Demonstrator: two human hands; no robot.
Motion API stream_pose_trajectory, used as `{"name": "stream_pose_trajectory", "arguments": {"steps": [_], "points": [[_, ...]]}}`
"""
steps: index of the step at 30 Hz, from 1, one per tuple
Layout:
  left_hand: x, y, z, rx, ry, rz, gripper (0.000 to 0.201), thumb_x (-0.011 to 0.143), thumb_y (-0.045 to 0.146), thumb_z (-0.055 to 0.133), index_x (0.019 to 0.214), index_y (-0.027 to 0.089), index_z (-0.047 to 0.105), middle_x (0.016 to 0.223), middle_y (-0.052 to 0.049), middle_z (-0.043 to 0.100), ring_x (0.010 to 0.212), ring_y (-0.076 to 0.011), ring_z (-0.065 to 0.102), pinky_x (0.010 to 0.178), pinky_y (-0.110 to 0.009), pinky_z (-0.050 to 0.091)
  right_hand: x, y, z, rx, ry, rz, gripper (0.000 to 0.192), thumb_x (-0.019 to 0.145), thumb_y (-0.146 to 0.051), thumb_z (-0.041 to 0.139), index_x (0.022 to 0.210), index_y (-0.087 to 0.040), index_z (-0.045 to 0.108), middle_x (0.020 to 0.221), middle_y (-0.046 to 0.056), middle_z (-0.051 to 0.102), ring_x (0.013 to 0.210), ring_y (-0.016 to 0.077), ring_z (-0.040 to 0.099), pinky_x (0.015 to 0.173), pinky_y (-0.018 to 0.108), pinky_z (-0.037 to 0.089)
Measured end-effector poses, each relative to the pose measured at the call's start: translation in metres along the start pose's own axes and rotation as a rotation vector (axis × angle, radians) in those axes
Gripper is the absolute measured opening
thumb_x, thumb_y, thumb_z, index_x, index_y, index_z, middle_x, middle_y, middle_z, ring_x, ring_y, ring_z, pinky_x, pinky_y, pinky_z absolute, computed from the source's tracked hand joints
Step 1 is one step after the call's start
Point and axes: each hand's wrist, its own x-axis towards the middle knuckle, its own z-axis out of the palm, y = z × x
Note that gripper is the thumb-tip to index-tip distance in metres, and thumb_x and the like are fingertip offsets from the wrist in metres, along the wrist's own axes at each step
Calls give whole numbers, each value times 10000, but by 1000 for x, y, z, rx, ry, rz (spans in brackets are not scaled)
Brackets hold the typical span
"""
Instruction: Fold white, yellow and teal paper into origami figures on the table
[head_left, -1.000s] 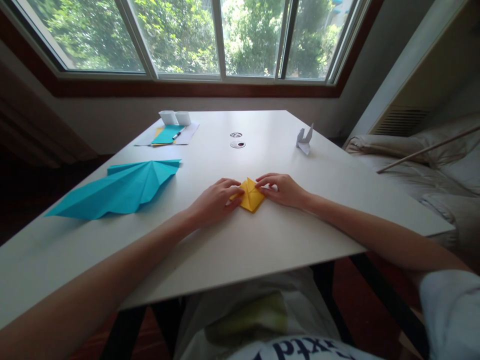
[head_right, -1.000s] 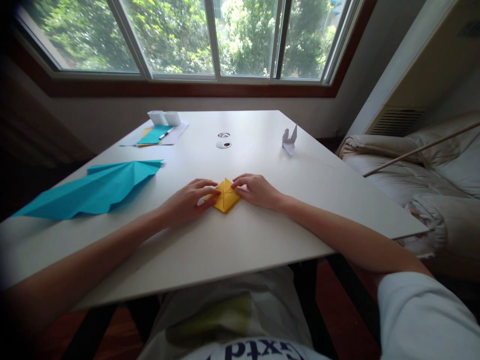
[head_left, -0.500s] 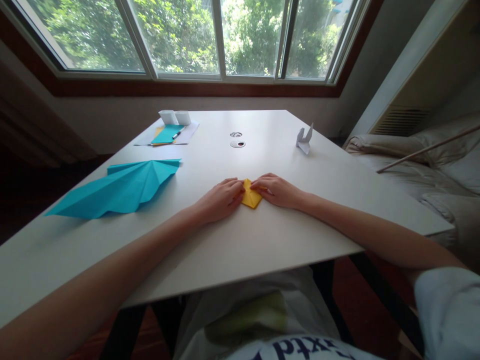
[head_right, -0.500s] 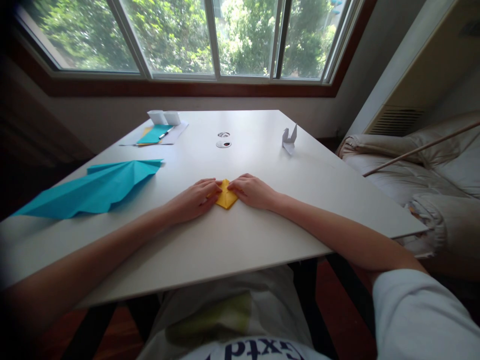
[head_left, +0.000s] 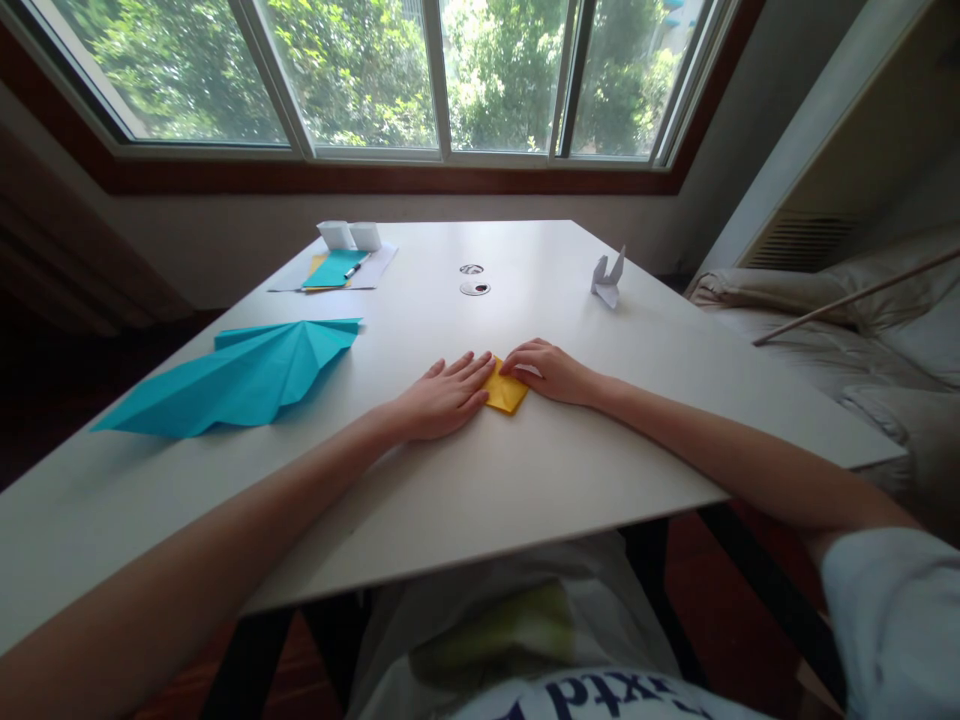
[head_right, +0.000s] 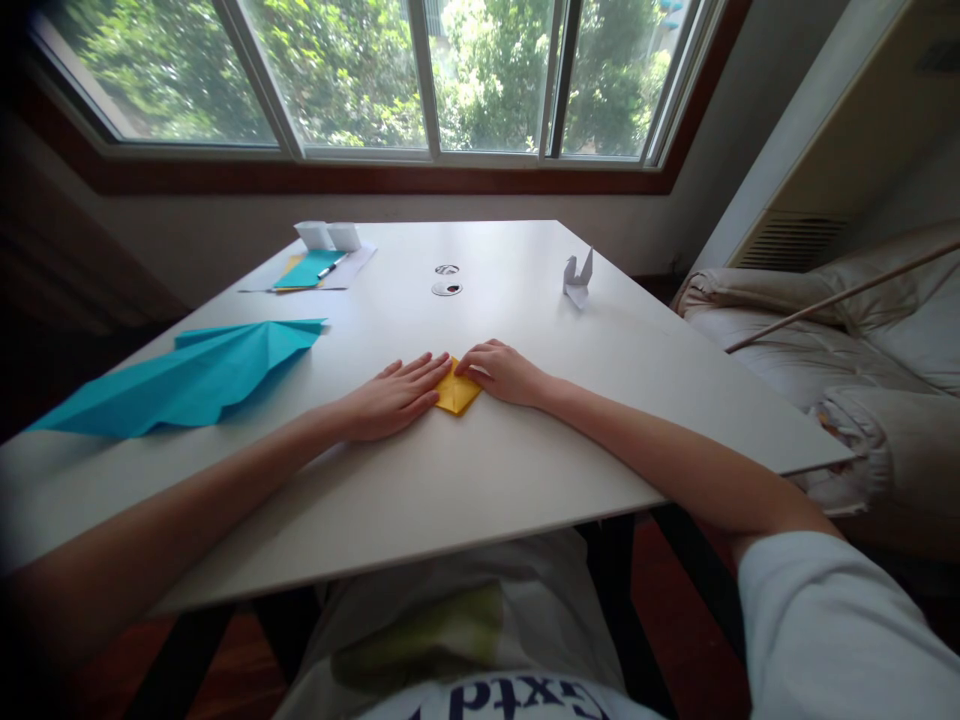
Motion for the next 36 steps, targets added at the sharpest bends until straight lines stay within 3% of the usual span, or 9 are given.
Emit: {"name": "stream_pose_trajectory", "arguments": {"steps": [6, 12, 17, 24, 28, 30, 32, 34, 36], "points": [[-1, 3, 0, 10, 6, -13, 667, 874, 570, 341, 1435, 226, 228, 1487, -97, 220, 1381, -287, 145, 1079, -530, 92, -4, -7, -5, -27, -69, 36, 251, 842, -304, 536, 1044, -181, 621, 1072, 87, 633, 1014, 215, 541, 921, 386, 406], [-1, 11, -5, 153, -89, -88, 761, 861, 642, 213, 1461, 196, 70, 1513, -64, 111, 1395, -256, 83, 1100, -476, 91, -6, -8, -7, -31, -105, 39, 406, 770, -471, 604, 1077, -205, 607, 1104, 87, 609, 1027, 233, 541, 925, 404, 392], [-3, 15, -6, 204, -92, -146, 832, 821, 702, 189, 1463, 189, 58, 1520, -35, 60, 1399, -260, 44, 1103, -478, 98, -7, -10, -6, -35, -110, 39, 559, 704, -584, 618, 1123, -215, 587, 1139, 92, 590, 1057, 254, 522, 931, 420, 386], [-2, 14, -1, 206, -25, -188, 911, 787, 734, 235, 1460, 137, 90, 1517, -81, 103, 1395, -276, 74, 1102, -478, 128, -8, -13, -7, -28, -107, 62, 541, 732, -579, 593, 1116, -197, 576, 1157, 91, 592, 1095, 254, 505, 951, 416, 384], [1, 8, -1, 148, 24, -215, 840, 835, 657, 254, 1447, 89, 159, 1496, -137, 198, 1380, -290, 151, 1100, -461, 169, -8, -10, -7, -15, -109, 78, 451, 780, -510, 573, 1093, -185, 567, 1132, 96, 609, 1085, 246, 515, 926, 410, 408], [3, 1, -6, 107, 89, -171, 757, 868, 584, 269, 1419, 66, 247, 1463, -165, 281, 1355, -289, 232, 1089, -437, 223, -7, -6, -7, -24, -108, 60, 396, 809, -461, 554, 1097, -189, 562, 1124, 92, 616, 1077, 245, 518, 919, 415, 412], [4, -8, -16, 95, 168, -5, 627, 876, 522, 324, 1335, 105, 422, 1431, -149, 348, 1313, -275, 317, 1064, -411, 287, -5, -1, -8, -44, -107, 26, 337, 846, -404, 516, 1106, -195, 559, 1128, 85, 617, 1077, 243, 516, 926, 423, 406], [7, -17, -27, 108, 157, 170, 443, 887, 436, 358, 1131, 169, 613, 1350, -119, 460, 1212, -248, 446, 1000, -380, 376, -2, 5, -8, -65, -115, -20, 296, 875, -347, 469, 1114, -197, 557, 1141, 78, 612, 1076, 236, 513, 935, 421, 401], [11, -25, -35, 128, 131, 258, 364, 890, 359, 376, 1037, 183, 658, 1159, -101, 608, 1061, -220, 552, 919, -358, 441, 3, 11, -10, -85, -134, -75, 290, 885, -327, 449, 1119, -194, 557, 1145, 80, 607, 1069, 230, 511, 933, 412, 403]]}}
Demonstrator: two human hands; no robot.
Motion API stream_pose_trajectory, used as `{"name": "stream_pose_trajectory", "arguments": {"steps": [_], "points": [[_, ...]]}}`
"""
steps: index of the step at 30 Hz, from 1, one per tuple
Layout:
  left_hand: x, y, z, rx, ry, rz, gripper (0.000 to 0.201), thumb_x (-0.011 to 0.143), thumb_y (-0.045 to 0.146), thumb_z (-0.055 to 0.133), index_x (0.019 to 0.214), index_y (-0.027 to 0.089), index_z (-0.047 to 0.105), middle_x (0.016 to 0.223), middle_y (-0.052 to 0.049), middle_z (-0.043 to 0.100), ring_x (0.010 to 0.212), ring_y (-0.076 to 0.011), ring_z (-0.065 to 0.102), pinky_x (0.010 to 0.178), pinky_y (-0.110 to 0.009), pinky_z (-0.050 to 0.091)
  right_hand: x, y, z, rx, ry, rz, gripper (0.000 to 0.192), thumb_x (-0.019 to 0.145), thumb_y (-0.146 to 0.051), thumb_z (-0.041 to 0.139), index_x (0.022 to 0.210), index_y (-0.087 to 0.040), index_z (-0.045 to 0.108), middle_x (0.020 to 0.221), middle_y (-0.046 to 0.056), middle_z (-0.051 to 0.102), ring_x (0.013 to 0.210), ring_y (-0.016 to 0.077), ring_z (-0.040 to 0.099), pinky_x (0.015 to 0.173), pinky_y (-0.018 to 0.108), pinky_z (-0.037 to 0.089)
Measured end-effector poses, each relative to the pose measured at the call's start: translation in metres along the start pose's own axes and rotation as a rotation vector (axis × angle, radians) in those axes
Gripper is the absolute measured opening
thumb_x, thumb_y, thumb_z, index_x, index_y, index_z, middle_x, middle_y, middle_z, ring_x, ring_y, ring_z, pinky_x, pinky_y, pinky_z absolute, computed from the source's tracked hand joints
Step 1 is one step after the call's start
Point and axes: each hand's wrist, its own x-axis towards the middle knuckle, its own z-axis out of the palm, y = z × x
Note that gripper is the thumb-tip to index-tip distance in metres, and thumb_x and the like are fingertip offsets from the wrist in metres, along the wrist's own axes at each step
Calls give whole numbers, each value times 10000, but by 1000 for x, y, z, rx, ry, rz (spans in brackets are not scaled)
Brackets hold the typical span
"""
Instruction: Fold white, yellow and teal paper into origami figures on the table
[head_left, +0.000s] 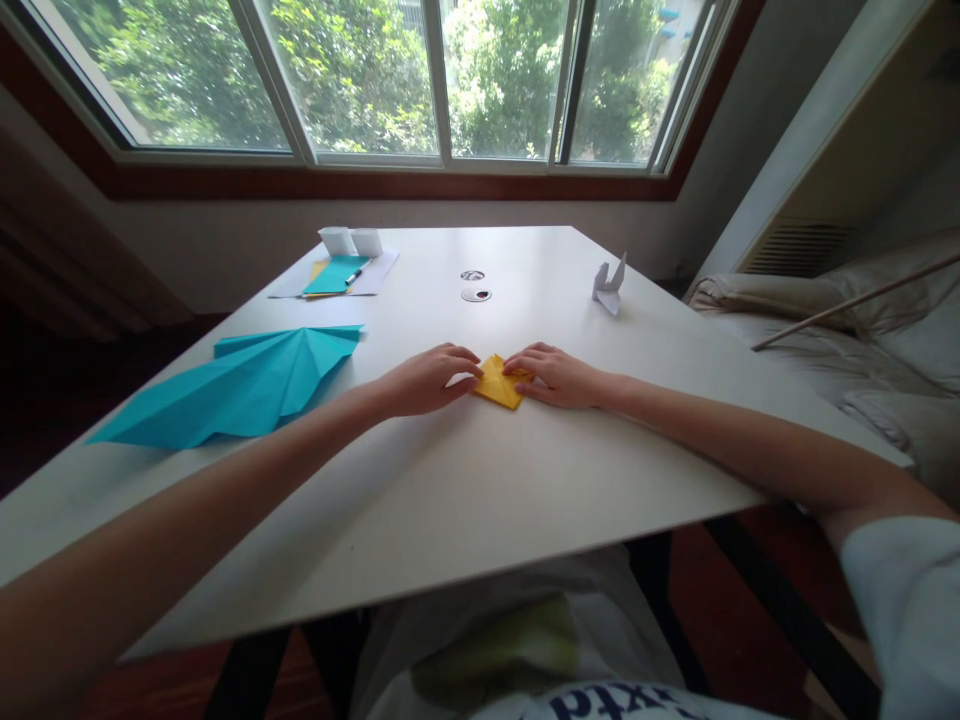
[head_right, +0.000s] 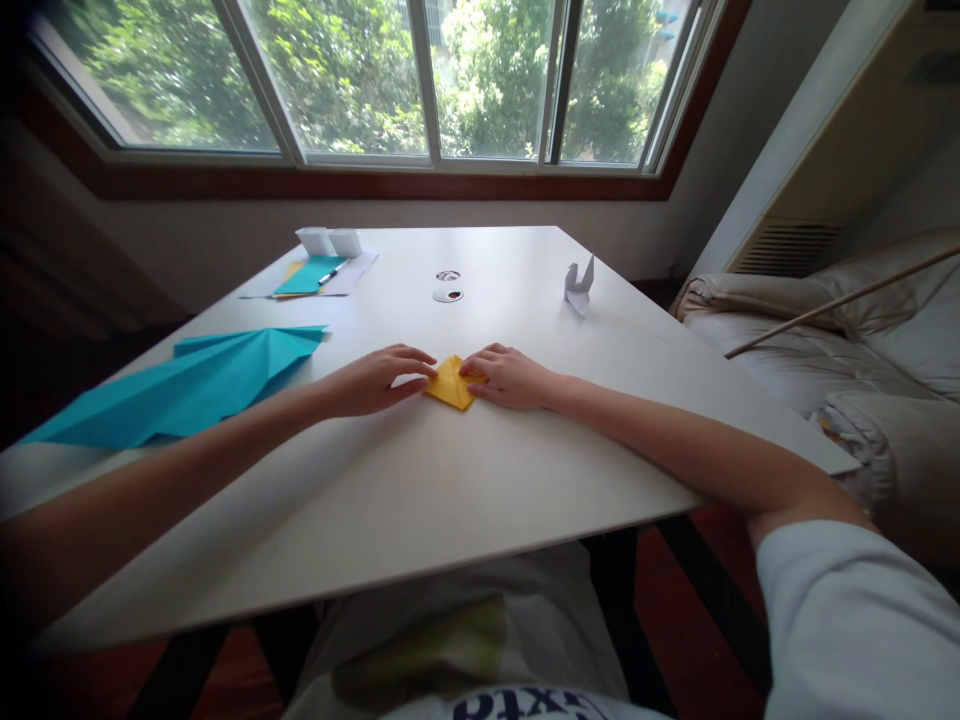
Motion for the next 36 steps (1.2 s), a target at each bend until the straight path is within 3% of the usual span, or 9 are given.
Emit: {"name": "stream_pose_trajectory", "arguments": {"steps": [5, 11, 20, 32, 36], "points": [[11, -18, 3, -24, 62, 54, 307, 870, 310, 420, 974, 180, 677, 994, -83, 678, 914, -203, 604, 832, -340, 483, 12, 16, -4, -38, -33, -100, 323, 851, -407, 499, 1068, -179, 570, 1090, 109, 605, 1029, 240, 515, 904, 406, 412], [10, -27, 20, -145, 261, 11, 266, 850, 327, 466, 894, 204, 697, 958, -57, 682, 890, -176, 611, 842, -315, 486, 17, 24, -1, 29, -7, -41, 318, 841, -414, 514, 1055, -185, 566, 1068, 106, 602, 1001, 234, 520, 885, 395, 413], [-1, -13, 26, -145, 233, 19, 299, 805, 405, 547, 973, 199, 683, 1000, -79, 655, 942, -209, 591, 875, -345, 470, 11, 28, 3, 115, -22, -65, 545, 690, -556, 650, 1109, -217, 568, 1162, 97, 568, 1089, 254, 487, 939, 411, 372], [-1, -13, 27, -109, 219, -10, 302, 892, 332, 420, 979, 198, 676, 1030, -81, 645, 961, -190, 570, 855, -321, 460, 9, 24, 0, 97, 21, -71, 456, 764, -514, 597, 1084, -190, 582, 1057, 104, 611, 1001, 229, 529, 871, 373, 428], [0, -13, 28, -78, 236, -28, 308, 897, 322, 411, 976, 181, 674, 1015, -85, 647, 942, -189, 569, 849, -319, 458, 9, 23, 0, 106, 41, -50, 363, 847, -452, 507, 1069, -178, 591, 1006, 100, 637, 956, 210, 551, 846, 358, 447]]}}
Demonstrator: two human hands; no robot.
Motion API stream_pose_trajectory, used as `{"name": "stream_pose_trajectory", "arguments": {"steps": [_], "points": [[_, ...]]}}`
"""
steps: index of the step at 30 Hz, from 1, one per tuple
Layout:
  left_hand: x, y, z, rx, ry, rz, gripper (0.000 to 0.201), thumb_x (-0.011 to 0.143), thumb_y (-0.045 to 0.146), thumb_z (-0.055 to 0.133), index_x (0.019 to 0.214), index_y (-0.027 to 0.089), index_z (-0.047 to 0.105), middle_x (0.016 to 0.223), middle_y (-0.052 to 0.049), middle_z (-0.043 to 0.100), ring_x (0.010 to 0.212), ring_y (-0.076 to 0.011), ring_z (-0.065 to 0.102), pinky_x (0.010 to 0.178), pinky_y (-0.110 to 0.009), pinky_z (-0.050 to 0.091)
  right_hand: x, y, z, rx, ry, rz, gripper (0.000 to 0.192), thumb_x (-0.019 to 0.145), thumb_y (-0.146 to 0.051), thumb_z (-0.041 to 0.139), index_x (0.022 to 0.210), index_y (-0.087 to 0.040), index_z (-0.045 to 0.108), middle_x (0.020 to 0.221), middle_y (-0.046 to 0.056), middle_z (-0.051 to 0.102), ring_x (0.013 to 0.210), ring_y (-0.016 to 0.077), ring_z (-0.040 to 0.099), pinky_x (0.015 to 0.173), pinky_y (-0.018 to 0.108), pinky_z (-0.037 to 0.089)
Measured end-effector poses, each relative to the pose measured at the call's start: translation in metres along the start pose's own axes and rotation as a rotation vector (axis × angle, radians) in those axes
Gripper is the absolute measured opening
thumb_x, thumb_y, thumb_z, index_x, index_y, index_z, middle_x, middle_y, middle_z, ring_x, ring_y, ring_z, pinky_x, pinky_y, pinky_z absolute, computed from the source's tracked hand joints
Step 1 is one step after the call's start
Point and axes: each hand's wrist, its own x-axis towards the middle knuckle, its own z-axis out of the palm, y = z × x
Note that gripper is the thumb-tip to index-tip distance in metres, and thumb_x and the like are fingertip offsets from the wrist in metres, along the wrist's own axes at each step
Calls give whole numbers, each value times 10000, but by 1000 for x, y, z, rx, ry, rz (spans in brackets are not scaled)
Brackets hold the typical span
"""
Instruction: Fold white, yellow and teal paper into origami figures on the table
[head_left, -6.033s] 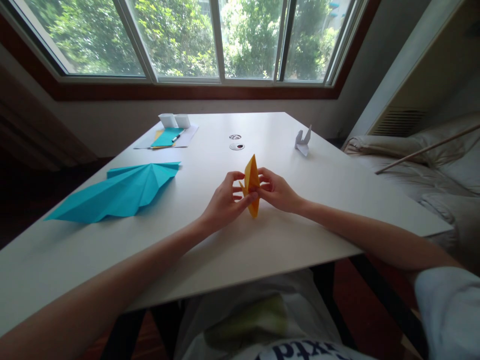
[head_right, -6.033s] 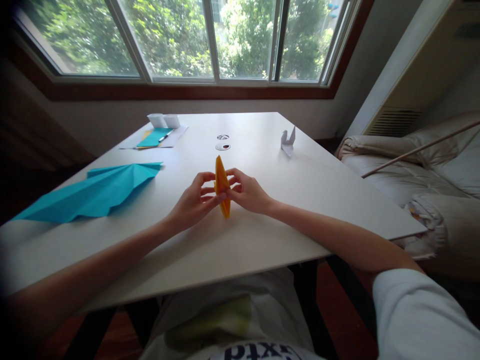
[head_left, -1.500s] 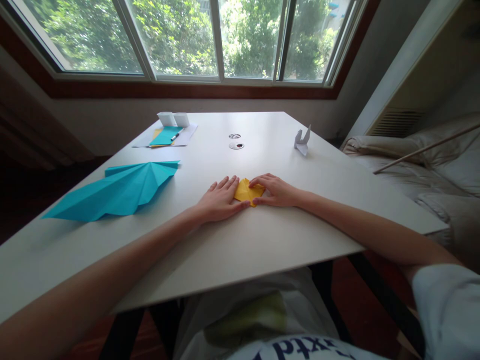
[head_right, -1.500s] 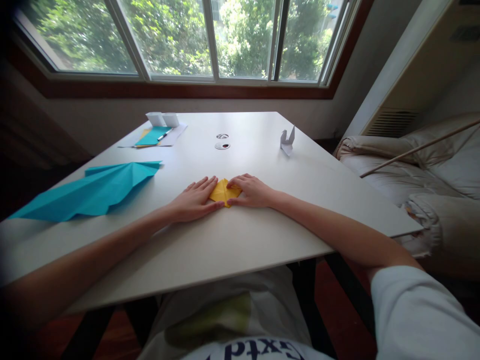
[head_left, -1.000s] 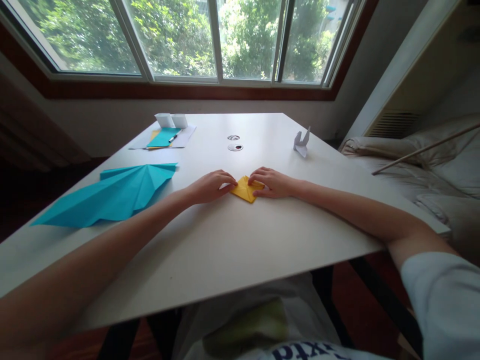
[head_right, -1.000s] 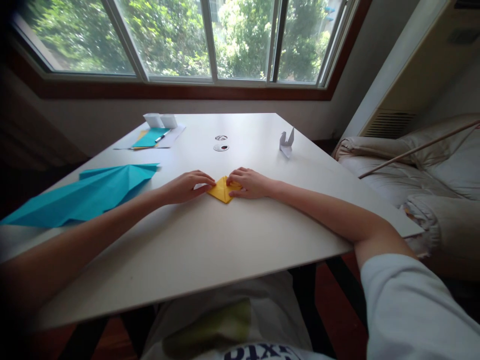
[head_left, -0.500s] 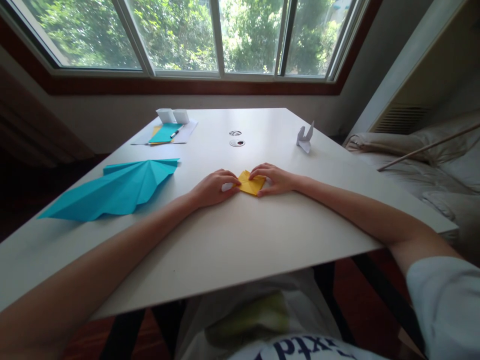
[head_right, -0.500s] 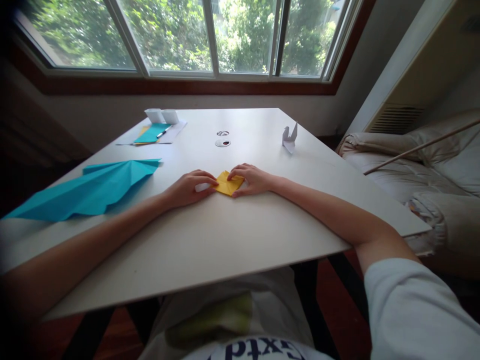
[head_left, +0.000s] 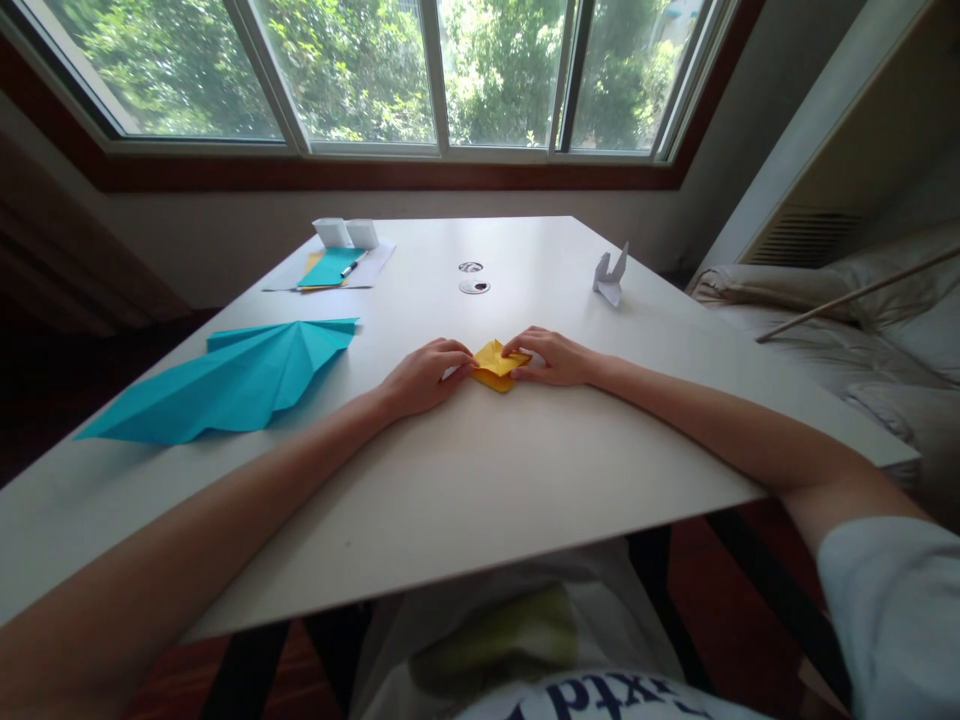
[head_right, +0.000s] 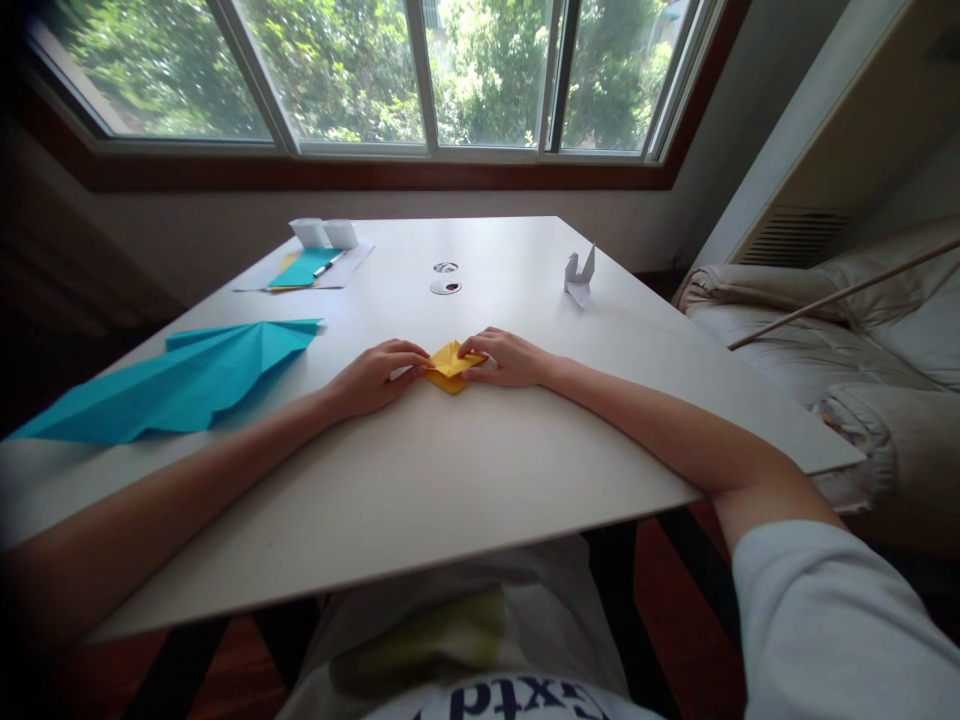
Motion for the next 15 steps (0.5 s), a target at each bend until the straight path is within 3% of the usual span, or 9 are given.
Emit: {"name": "stream_pose_trajectory", "arguments": {"steps": [5, 9, 15], "points": [[-1, 1, -1, 51, 2, 2, 287, 863, 364, 474, 972, 195, 677, 1009, -69, 645, 931, -188, 563, 829, -317, 466, -1, -1, 0, -10, 47, -61, 314, 899, -389, 435, 1020, -191, 647, 1012, 83, 649, 950, 186, 555, 865, 341, 450], [-1, 3, -1, 61, 20, -16, 280, 858, 363, 477, 922, 197, 693, 961, -67, 642, 890, -181, 565, 792, -303, 469, -2, -2, 0, -61, 56, -84, 317, 890, -399, 451, 998, -203, 676, 932, 90, 627, 876, 178, 552, 791, 315, 470], [5, -1, 0, -18, 55, -133, 291, 838, 353, 480, 795, 170, 702, 833, -63, 645, 724, -152, 568, 696, -267, 468, 0, 0, 2, 3, 100, 4, 318, 894, -351, 432, 856, -169, 690, 884, 98, 642, 852, 173, 563, 769, 295, 469]]}}
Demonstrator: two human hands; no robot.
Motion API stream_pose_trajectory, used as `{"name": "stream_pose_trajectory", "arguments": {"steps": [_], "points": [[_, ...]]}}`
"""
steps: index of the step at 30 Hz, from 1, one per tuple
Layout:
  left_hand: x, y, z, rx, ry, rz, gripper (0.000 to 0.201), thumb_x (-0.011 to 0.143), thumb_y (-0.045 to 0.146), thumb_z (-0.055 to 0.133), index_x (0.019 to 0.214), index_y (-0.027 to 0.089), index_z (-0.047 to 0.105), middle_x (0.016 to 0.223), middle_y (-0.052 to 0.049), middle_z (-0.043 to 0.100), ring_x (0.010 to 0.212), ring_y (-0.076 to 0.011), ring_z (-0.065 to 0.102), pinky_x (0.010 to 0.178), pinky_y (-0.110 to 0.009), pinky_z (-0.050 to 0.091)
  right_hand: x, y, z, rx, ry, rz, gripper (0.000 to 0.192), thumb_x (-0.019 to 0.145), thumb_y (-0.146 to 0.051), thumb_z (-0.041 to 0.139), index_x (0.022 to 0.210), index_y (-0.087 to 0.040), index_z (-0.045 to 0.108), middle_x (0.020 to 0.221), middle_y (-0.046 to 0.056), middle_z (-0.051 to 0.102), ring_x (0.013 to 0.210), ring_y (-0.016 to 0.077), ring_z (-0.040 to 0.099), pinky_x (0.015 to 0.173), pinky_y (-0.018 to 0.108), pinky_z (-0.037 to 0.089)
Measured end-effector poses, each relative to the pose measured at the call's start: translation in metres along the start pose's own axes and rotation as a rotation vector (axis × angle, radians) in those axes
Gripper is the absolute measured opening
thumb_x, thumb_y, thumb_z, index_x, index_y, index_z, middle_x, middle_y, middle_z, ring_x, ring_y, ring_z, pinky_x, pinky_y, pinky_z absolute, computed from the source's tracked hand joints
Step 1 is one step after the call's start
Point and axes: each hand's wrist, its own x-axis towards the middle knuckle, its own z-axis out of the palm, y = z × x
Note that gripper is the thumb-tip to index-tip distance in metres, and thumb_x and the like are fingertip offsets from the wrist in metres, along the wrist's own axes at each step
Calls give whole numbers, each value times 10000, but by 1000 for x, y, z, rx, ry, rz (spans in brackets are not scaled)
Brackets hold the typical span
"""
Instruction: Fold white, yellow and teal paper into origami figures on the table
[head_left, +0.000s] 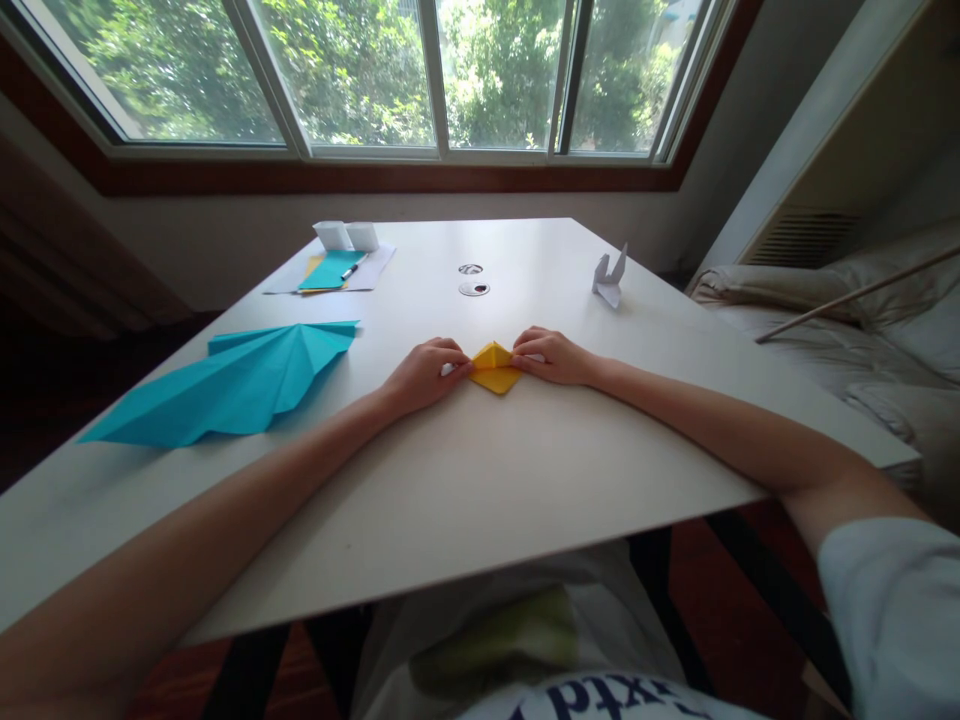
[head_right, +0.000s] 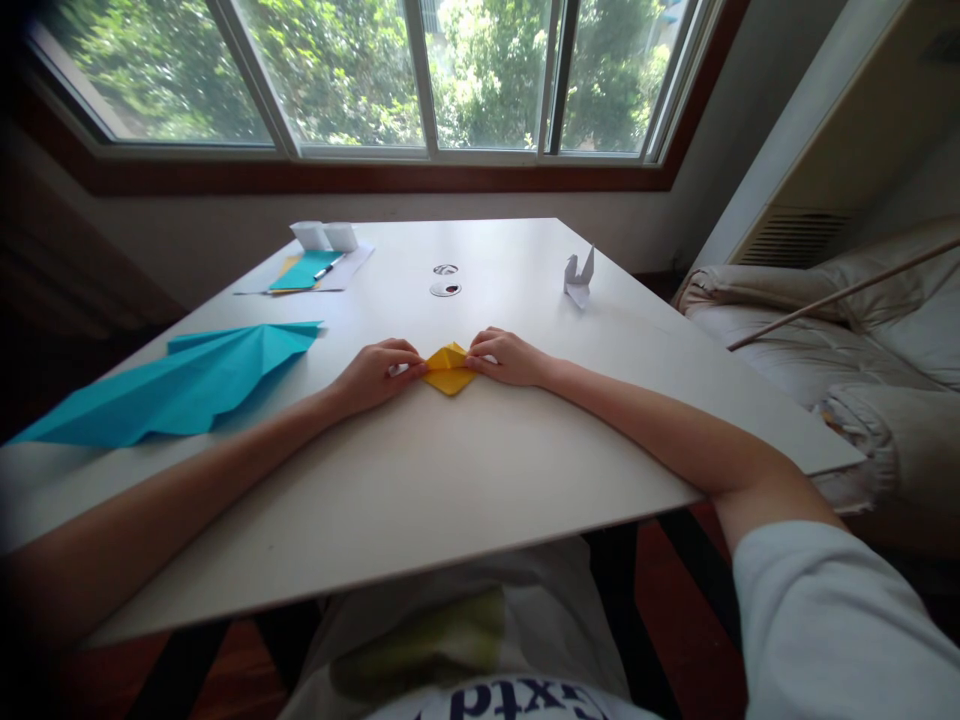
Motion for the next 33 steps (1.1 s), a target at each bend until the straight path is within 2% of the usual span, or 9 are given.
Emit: {"name": "stream_pose_trajectory", "arguments": {"steps": [2, 5, 8, 13, 16, 22, 29, 33], "points": [[3, -1, 0, -17, -13, -47, 287, 822, 356, 481, 804, 172, 701, 790, -49, 647, 668, -140, 561, 661, -257, 465, 1, 2, 1, 26, 35, 101, 293, 874, -337, 457, 837, -160, 687, 855, 88, 657, 804, 165, 572, 728, 287, 471], [4, -2, -1, 7, -25, -100, 285, 801, 346, 477, 853, 172, 695, 732, -33, 635, 621, -136, 553, 628, -253, 457, 2, 4, 2, 82, 73, 257, 256, 824, -324, 519, 946, -163, 676, 809, 47, 667, 685, 132, 564, 653, 265, 461], [4, -1, -1, 28, -32, -114, 288, 800, 330, 461, 871, 171, 690, 733, -33, 638, 630, -143, 557, 633, -257, 451, 1, 6, 2, 163, 80, 315, 295, 807, -306, 528, 1038, -169, 648, 787, 19, 667, 639, 106, 549, 627, 242, 448], [5, -1, 0, 29, -11, -76, 300, 817, 320, 438, 841, 160, 690, 812, -62, 650, 713, -166, 564, 686, -281, 457, 1, 4, 1, 169, 67, 302, 326, 809, -276, 514, 1107, -178, 600, 810, 13, 665, 644, 99, 546, 640, 240, 443], [5, -1, -1, 37, 10, -101, 286, 805, 330, 457, 819, 166, 691, 810, -59, 657, 713, -168, 567, 702, -292, 456, 1, 2, 0, 162, 62, 284, 363, 818, -272, 506, 1169, -192, 553, 809, 4, 658, 657, 102, 554, 658, 247, 447], [5, -1, -2, 102, 23, -178, 277, 793, 363, 480, 756, 182, 687, 705, -42, 666, 725, -201, 562, 682, -310, 431, 1, 1, 0, 121, 60, 199, 249, 835, -250, 486, 999, -184, 660, 838, 40, 641, 704, 122, 559, 641, 250, 454], [5, -1, -1, 119, -7, -192, 278, 796, 371, 469, 757, 180, 669, 691, -44, 638, 755, -211, 546, 667, -312, 427, 2, 4, 4, 43, 66, 107, 262, 865, -236, 462, 1021, -180, 665, 857, 74, 617, 816, 166, 566, 757, 311, 476], [4, 0, -1, 182, -14, -229, 261, 807, 388, 479, 762, 192, 645, 707, -42, 624, 764, -215, 535, 629, -302, 415, 1, 6, 5, 29, 55, 101, 254, 873, -275, 474, 980, -182, 684, 872, 83, 608, 831, 173, 562, 791, 325, 475]]}}
